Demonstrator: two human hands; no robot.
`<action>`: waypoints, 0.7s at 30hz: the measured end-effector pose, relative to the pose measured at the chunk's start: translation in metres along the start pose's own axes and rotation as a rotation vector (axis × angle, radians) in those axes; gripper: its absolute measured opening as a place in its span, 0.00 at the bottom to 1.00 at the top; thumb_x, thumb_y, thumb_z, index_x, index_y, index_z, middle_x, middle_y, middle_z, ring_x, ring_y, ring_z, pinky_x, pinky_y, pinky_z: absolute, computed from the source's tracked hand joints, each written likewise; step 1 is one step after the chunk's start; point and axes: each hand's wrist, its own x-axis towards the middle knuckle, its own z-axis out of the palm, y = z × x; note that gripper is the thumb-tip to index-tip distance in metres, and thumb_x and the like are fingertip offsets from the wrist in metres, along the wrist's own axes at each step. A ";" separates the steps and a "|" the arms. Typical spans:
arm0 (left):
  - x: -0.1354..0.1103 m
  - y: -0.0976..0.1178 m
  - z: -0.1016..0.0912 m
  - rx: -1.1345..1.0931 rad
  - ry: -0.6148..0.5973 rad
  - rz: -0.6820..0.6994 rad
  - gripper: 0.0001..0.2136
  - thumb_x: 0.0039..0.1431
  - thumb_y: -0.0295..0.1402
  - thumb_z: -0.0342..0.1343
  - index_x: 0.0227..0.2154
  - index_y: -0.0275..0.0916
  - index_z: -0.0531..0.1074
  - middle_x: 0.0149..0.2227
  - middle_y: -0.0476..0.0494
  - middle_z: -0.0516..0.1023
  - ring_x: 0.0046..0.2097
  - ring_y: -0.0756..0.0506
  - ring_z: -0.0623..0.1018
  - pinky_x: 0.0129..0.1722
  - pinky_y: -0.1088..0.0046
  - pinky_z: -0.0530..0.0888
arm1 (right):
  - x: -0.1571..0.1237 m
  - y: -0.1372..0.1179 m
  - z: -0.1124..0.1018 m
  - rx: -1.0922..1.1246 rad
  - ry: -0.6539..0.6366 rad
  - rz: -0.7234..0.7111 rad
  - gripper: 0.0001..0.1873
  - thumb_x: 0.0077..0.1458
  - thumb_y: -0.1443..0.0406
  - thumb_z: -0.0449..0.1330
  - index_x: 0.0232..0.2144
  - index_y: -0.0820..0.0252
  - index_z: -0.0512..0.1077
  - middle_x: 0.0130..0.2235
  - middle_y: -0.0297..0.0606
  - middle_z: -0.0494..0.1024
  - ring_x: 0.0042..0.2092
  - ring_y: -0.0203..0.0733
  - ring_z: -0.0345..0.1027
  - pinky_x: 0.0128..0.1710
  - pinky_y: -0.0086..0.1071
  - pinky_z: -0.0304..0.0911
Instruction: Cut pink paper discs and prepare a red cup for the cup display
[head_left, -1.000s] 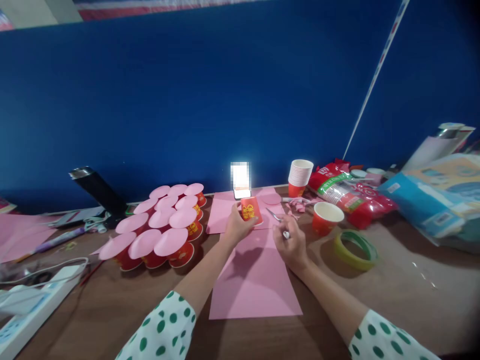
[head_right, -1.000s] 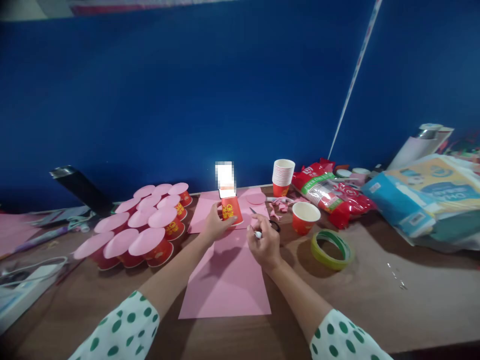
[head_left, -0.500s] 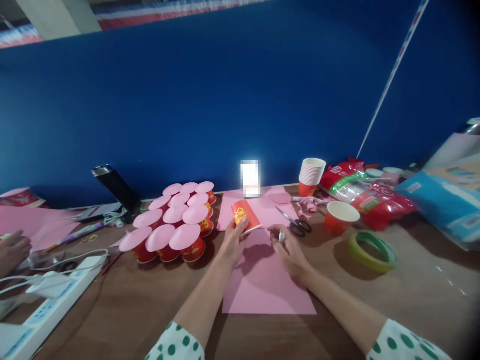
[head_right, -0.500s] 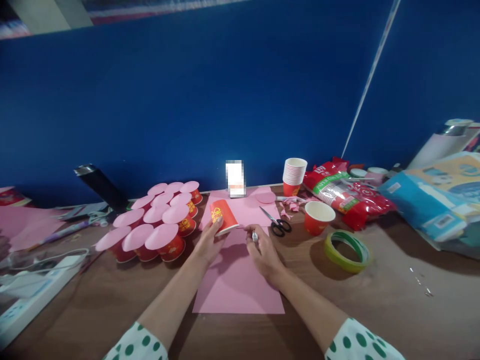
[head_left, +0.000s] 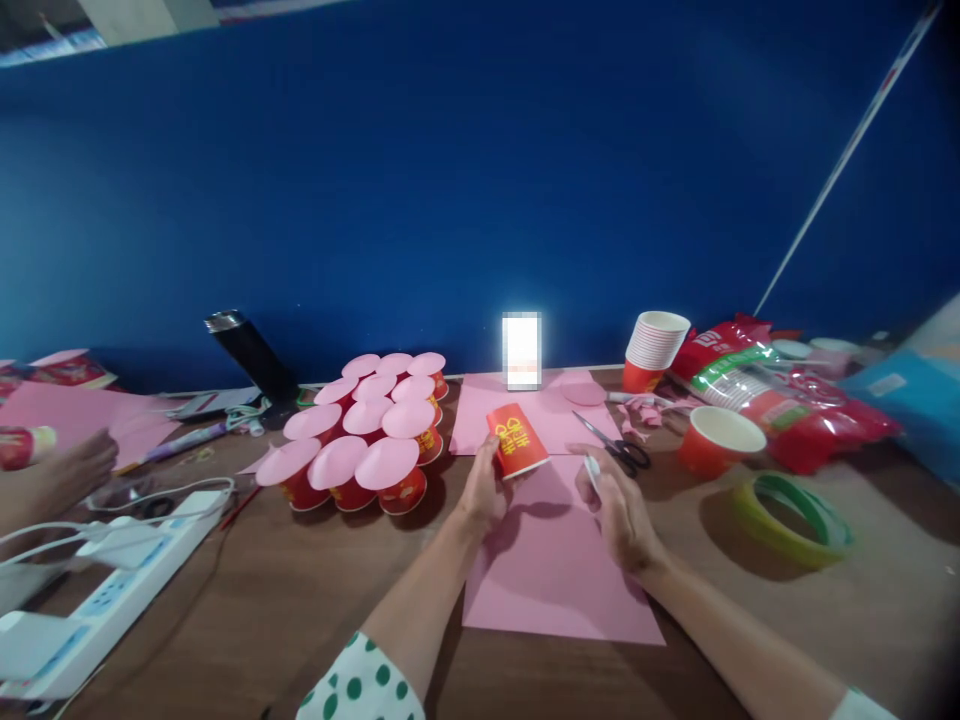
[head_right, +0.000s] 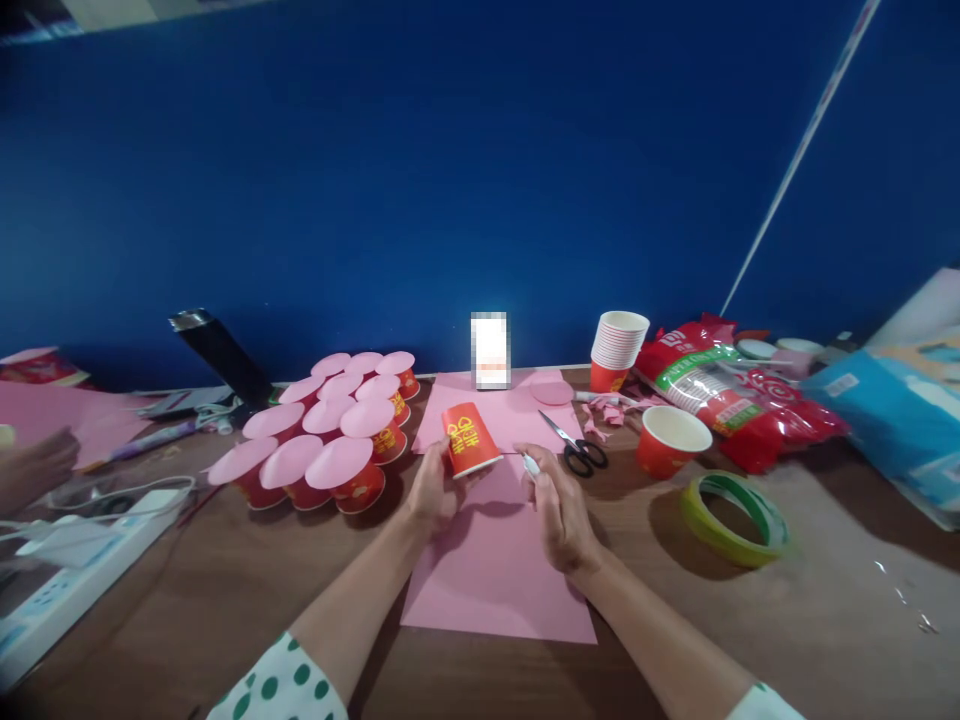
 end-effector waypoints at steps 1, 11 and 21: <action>0.000 -0.001 0.000 0.011 -0.005 -0.002 0.20 0.55 0.46 0.60 0.46 0.39 0.71 0.47 0.40 0.79 0.50 0.39 0.78 0.51 0.56 0.75 | 0.000 -0.001 0.000 0.025 -0.007 0.015 0.22 0.68 0.62 0.39 0.53 0.62 0.66 0.24 0.29 0.65 0.24 0.36 0.63 0.26 0.29 0.63; -0.012 0.003 0.002 0.166 -0.094 0.037 0.19 0.52 0.43 0.63 0.45 0.40 0.70 0.45 0.42 0.80 0.47 0.40 0.79 0.46 0.64 0.76 | -0.007 -0.008 0.008 0.157 -0.052 0.054 0.09 0.65 0.65 0.52 0.41 0.57 0.72 0.35 0.37 0.76 0.26 0.32 0.68 0.22 0.24 0.66; 0.000 -0.004 -0.004 0.118 0.004 0.029 0.21 0.49 0.44 0.66 0.44 0.40 0.72 0.45 0.40 0.80 0.47 0.39 0.79 0.47 0.63 0.77 | -0.006 -0.014 -0.002 0.131 -0.068 -0.142 0.20 0.61 0.66 0.55 0.55 0.56 0.67 0.45 0.45 0.79 0.40 0.43 0.76 0.37 0.35 0.73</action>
